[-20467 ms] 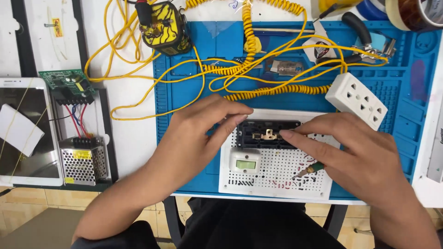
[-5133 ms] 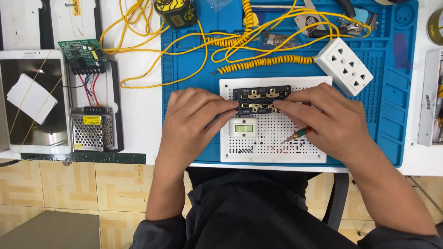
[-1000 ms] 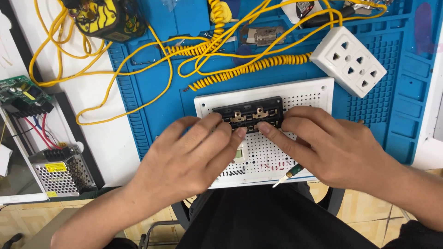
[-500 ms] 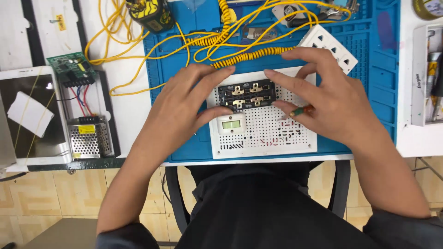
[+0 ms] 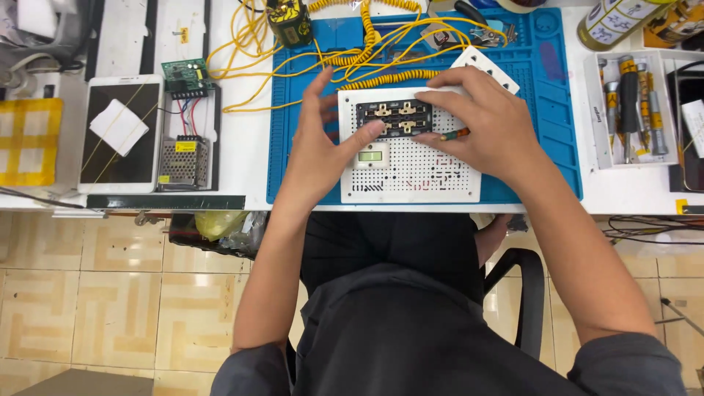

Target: Wiring and assembling a power outlet component onto a mounting plate using a screwdriver and electrical wires.

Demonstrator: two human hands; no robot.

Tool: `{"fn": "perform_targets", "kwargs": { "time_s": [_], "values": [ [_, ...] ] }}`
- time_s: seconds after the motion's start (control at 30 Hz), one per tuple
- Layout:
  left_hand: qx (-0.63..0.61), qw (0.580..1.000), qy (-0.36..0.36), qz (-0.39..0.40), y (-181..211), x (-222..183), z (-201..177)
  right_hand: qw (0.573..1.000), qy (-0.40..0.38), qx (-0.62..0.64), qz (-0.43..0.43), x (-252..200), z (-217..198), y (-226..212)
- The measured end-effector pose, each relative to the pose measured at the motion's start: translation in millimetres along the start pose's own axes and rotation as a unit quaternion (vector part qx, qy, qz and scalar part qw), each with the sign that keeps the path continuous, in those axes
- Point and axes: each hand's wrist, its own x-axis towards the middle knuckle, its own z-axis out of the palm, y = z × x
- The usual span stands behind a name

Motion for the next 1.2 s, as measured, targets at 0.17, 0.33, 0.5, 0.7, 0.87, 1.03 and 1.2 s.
{"fn": "perform_targets", "kwargs": {
  "time_s": [0.17,0.33,0.5,0.7,0.87,1.03,1.2],
  "values": [
    [-0.135,0.985,-0.064,0.085,3.8,-19.7,4.0,0.991,0.06,-0.116,-0.007,-16.5,-37.5,-45.0],
    [-0.128,0.957,-0.072,0.251,-12.8,-26.0,10.7,0.997,0.023,-0.04,0.058,-17.1,-71.9,-82.7],
    [-0.096,0.962,-0.094,0.239,-9.5,-39.3,7.4,0.992,-0.032,-0.076,0.1,-20.5,-78.1,-102.2],
    [-0.102,0.965,-0.101,0.221,-8.5,-55.5,7.9,0.988,-0.02,-0.058,0.143,-25.0,-75.7,-123.0],
    [-0.106,0.969,-0.071,0.213,-13.9,-61.4,15.3,0.987,-0.011,-0.049,0.154,-21.2,-75.5,-126.6],
    [-0.102,0.965,-0.044,0.237,-20.3,-61.4,19.8,0.988,0.003,-0.063,0.142,-22.4,-71.6,-124.4],
    [-0.072,0.969,-0.054,0.229,-5.8,-61.3,14.8,0.987,-0.006,-0.059,0.147,-19.6,-73.7,-120.8]
  ]
}}
